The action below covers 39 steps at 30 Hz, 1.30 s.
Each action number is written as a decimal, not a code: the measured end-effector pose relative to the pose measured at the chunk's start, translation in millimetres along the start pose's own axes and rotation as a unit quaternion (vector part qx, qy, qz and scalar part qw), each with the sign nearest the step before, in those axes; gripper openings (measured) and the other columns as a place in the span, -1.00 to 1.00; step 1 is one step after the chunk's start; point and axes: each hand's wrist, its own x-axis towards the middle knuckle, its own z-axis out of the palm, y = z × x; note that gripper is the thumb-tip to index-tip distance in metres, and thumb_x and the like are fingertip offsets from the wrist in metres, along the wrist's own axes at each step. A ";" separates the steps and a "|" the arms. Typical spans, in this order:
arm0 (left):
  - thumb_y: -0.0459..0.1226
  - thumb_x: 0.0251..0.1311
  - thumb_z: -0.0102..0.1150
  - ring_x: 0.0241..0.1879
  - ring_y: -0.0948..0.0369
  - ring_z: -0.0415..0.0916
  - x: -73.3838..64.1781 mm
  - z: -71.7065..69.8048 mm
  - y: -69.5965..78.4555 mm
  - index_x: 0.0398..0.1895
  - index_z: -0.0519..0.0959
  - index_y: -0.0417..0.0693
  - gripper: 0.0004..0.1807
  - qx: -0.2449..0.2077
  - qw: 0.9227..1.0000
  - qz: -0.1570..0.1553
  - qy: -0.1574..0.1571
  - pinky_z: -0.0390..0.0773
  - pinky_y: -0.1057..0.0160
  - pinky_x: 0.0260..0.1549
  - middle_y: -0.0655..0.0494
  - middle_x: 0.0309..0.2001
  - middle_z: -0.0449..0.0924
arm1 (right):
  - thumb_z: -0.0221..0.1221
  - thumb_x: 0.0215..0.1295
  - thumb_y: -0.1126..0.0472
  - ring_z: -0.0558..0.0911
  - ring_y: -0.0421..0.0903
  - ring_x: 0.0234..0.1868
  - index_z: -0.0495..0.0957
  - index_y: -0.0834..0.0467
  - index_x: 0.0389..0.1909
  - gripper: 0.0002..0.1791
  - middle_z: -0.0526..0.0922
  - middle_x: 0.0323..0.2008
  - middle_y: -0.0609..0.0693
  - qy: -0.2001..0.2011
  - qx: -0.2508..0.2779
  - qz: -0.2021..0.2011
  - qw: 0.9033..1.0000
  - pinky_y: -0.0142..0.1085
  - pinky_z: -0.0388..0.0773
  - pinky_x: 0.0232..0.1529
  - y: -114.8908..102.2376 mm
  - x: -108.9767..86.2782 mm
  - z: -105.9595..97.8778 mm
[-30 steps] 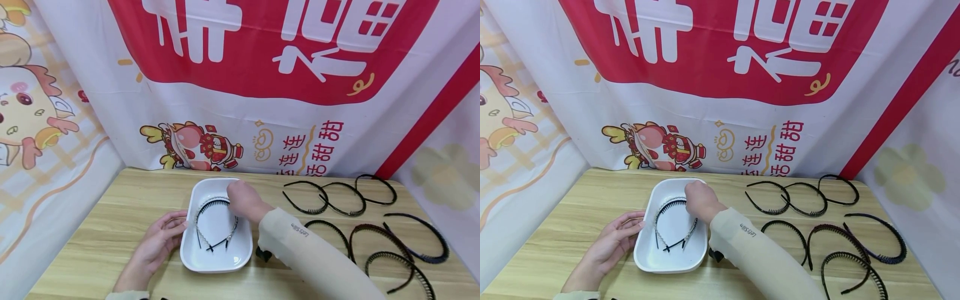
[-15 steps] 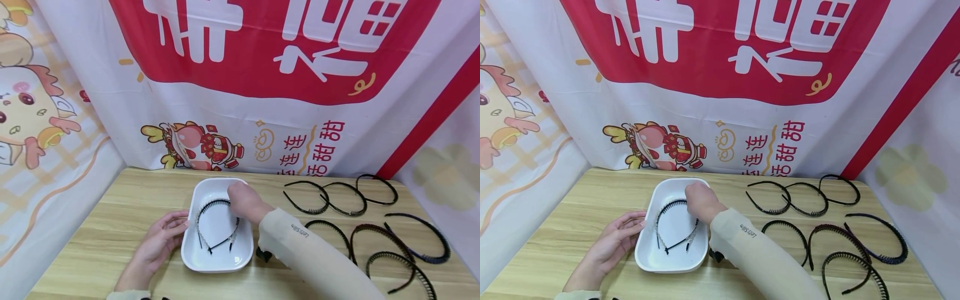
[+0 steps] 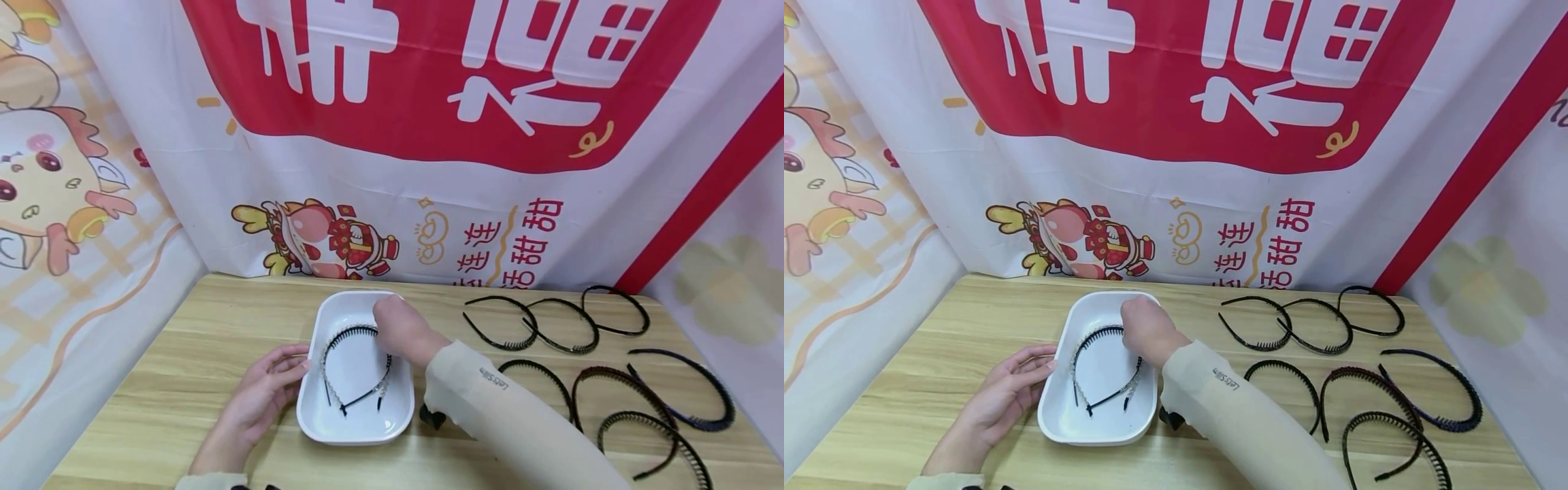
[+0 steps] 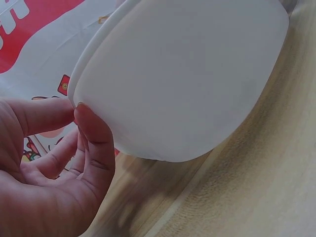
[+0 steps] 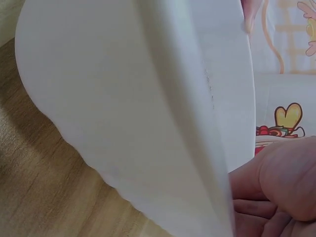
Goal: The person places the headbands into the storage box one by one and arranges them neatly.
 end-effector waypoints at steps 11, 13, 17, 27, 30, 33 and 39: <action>-0.39 0.44 0.26 -0.04 0.24 0.68 1.3 -0.7 -1.1 0.33 0.50 -0.17 -0.57 -0.001 1.000 0.004 -0.004 0.72 0.25 -0.02 0.21 -0.06 0.72 | 0.32 0.44 0.33 0.79 0.08 -0.25 0.72 0.26 -0.13 -0.92 0.79 -0.20 0.22 0.015 0.303 0.004 0.953 -0.21 0.81 -0.22 18.5 -16.7 -21.2; -0.38 0.44 0.26 -0.05 0.24 0.68 1.7 -0.4 -1.0 0.32 0.50 -0.17 -0.58 0.000 1.000 0.004 -0.003 0.72 0.25 -0.03 0.21 -0.07 0.72 | 0.31 0.46 0.35 0.83 0.16 -0.24 0.71 0.30 -0.13 -0.91 0.79 -0.20 0.31 0.002 0.378 0.004 0.926 -0.15 0.84 -0.22 25.2 -21.9 -23.8; -0.38 0.44 0.26 -0.05 0.24 0.67 1.5 0.0 -0.3 0.33 0.50 -0.17 -0.57 0.002 1.000 0.002 0.001 0.72 0.26 -0.04 0.22 -0.07 0.72 | 0.31 0.47 0.33 0.86 0.16 -0.21 0.72 0.30 -0.09 -0.88 0.80 -0.16 0.35 -0.005 0.450 -0.005 0.893 -0.08 0.85 -0.16 37.2 -31.9 -27.3; -0.40 0.43 0.27 -0.06 0.26 0.68 -1.2 1.4 0.4 0.30 0.53 -0.16 -0.59 -0.004 1.000 0.004 0.003 0.71 0.27 -0.03 0.22 -0.08 0.73 | 0.36 0.43 0.32 0.85 -0.04 -0.27 0.71 0.32 -0.01 -0.80 0.82 -0.15 0.30 0.000 0.523 -0.009 0.853 -0.06 0.85 -0.15 56.0 -58.8 -26.2; -0.40 0.44 0.26 -0.08 0.27 0.68 -1.1 1.3 0.2 0.27 0.54 -0.14 -0.62 -0.007 1.000 0.006 0.001 0.72 0.28 -0.05 0.22 -0.09 0.74 | 0.38 0.40 0.32 0.85 -0.04 -0.27 0.69 0.36 0.03 -0.74 0.81 -0.12 0.35 0.000 0.542 -0.002 0.840 -0.01 0.85 -0.11 63.2 -66.6 -23.3; -0.40 0.44 0.26 -0.09 0.27 0.69 -0.5 1.0 -0.1 0.24 0.56 -0.10 -0.65 -0.010 1.000 0.008 -0.002 0.72 0.28 -0.06 0.23 -0.10 0.75 | 0.41 0.38 0.29 0.85 -0.02 -0.26 0.68 0.37 0.05 -0.69 0.82 -0.13 0.31 0.003 0.551 0.009 0.835 0.03 0.84 -0.06 71.4 -73.9 -19.9; -0.41 0.43 0.26 -0.11 0.27 0.70 -0.1 1.9 -0.2 0.22 0.57 -0.09 -0.66 -0.011 1.000 0.010 -0.001 0.72 0.28 -0.08 0.22 -0.12 0.76 | 0.44 0.36 0.23 0.83 0.00 -0.24 0.67 0.34 0.04 -0.65 0.81 -0.15 0.21 0.014 0.551 0.019 0.835 -0.03 0.84 -0.08 92.0 -87.5 -12.5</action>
